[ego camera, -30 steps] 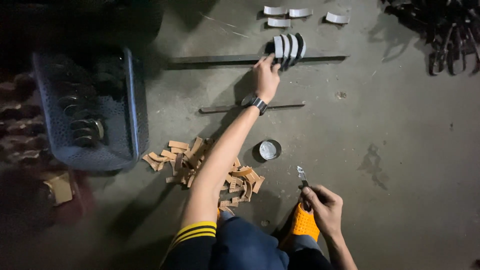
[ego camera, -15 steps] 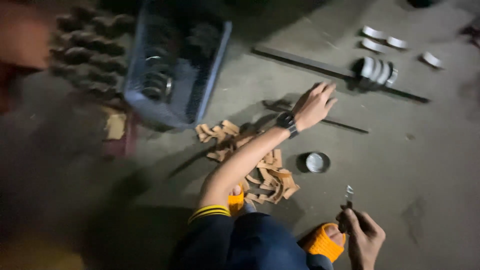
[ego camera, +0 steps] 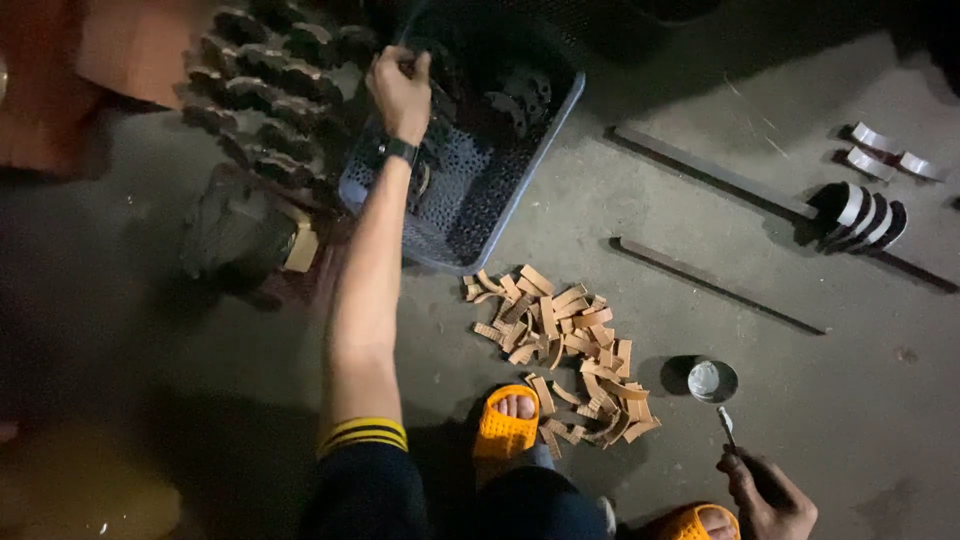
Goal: The person repeatedly picks up small wooden pieces from a pile on the floor, applies white paint to one side using a small brush, and places the painted pieces onto a metal rod. The process continues throughout the clip with consistent hand movements and placement of finished pieces.
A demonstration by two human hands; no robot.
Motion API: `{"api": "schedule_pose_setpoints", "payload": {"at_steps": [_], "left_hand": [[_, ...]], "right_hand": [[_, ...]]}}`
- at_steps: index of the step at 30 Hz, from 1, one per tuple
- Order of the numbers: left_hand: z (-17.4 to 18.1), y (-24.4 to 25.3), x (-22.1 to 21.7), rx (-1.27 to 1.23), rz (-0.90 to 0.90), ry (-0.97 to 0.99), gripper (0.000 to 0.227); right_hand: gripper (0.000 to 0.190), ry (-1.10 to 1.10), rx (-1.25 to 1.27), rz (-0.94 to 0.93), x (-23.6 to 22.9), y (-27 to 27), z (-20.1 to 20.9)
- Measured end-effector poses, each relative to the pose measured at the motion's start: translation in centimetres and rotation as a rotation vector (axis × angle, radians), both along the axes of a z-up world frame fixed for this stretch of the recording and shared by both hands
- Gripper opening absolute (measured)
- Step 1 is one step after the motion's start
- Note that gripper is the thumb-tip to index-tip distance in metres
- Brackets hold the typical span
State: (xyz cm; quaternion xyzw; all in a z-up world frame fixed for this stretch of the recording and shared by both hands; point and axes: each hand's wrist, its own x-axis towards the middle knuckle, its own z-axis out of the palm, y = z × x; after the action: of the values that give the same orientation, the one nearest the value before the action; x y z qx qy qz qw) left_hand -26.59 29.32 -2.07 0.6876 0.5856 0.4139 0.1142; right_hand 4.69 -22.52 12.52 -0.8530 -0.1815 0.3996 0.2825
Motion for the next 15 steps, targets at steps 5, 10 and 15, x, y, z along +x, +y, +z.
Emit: {"api": "schedule_pose_setpoints", "payload": {"at_steps": [5, 10, 15], "left_hand": [[-3.0, 2.0, 2.4, -0.404, 0.191, -0.034, 0.036], [-8.2, 4.2, 1.7, -0.313, 0.269, 0.066, 0.038], [2.9, -3.2, 4.7, -0.623, 0.130, -0.970, 0.007]], "right_hand": [[0.010, -0.046, 0.069, -0.096, -0.1, 0.1, -0.9], [0.009, -0.072, 0.058, -0.077, 1.6, -1.7, -2.3], [0.007, -0.097, 0.146, -0.062, 2.5, -2.1, -1.8]]}}
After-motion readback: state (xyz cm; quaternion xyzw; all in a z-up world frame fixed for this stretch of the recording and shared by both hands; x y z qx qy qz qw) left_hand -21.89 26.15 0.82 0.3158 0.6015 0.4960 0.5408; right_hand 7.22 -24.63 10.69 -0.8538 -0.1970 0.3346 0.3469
